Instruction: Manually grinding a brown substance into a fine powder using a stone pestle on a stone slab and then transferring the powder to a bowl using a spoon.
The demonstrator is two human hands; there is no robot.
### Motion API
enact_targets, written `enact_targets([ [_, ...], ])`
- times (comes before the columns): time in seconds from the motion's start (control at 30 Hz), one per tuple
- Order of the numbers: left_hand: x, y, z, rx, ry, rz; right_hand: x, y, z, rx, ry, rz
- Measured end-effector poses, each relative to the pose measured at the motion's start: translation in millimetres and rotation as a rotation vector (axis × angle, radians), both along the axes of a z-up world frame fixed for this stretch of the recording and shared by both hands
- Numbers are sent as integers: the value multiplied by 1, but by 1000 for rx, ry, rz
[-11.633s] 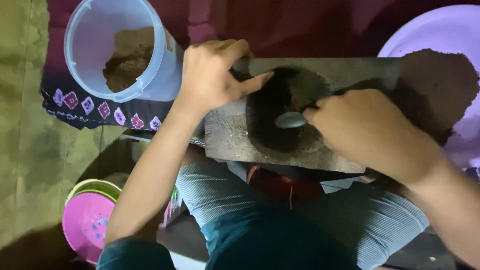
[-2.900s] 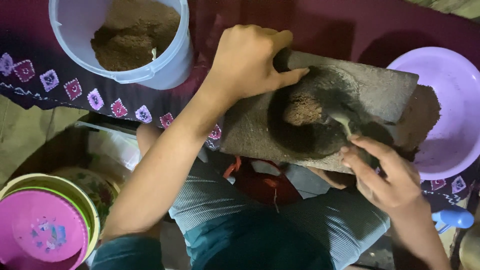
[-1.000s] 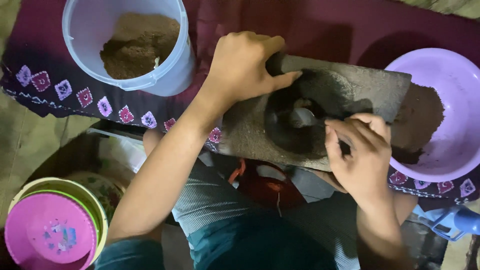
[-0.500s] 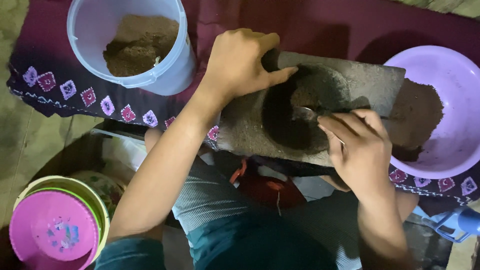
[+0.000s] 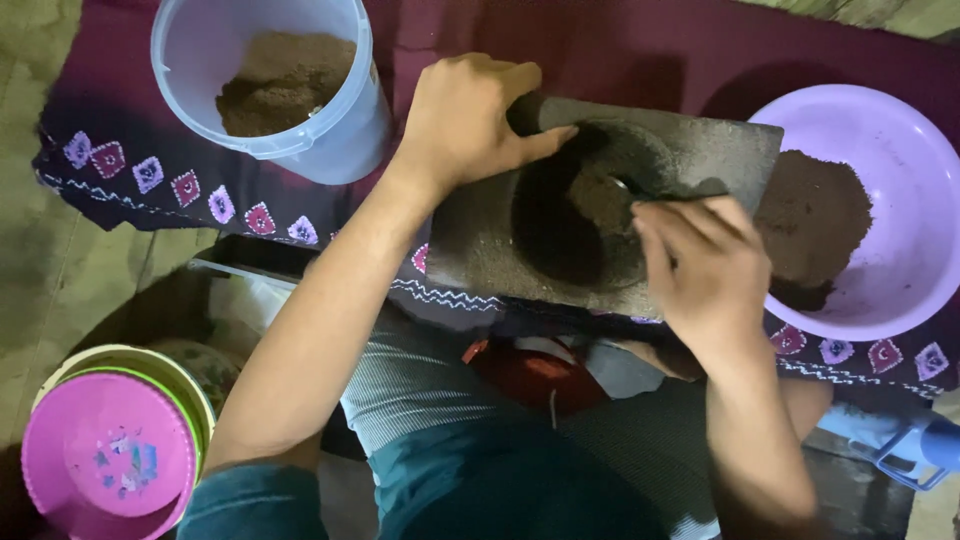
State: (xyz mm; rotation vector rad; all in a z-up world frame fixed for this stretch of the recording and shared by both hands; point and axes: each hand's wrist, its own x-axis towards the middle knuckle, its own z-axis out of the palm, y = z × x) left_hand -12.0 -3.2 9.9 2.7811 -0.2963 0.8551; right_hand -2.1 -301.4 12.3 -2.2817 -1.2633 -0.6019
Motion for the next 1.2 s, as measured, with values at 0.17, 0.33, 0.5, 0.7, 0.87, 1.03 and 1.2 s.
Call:
enact_targets([
  [0.17,-3,-2,-1,-3,21,24,-5,2,-2,6,90,43],
  [0.33,-4,-1,-3,-33,26,3,-10,2,0,144,190,212],
  [0.5,1,0,-3,-55,29,28,-8,7,-1,-21,149,132],
  [0.7,2,0,-5,-96,47,20,4,1,-9,63,138,196],
  [0.87,3,0,-6,-100,35,-6,14,-9,-26,-35,-134,-35],
  [1.03,6,2,-5,-119,30,-7,12,-4,-20,-77,26,59],
  [1.2,5,2,-7,-99,23,-11,6,9,-1,118,73,144],
])
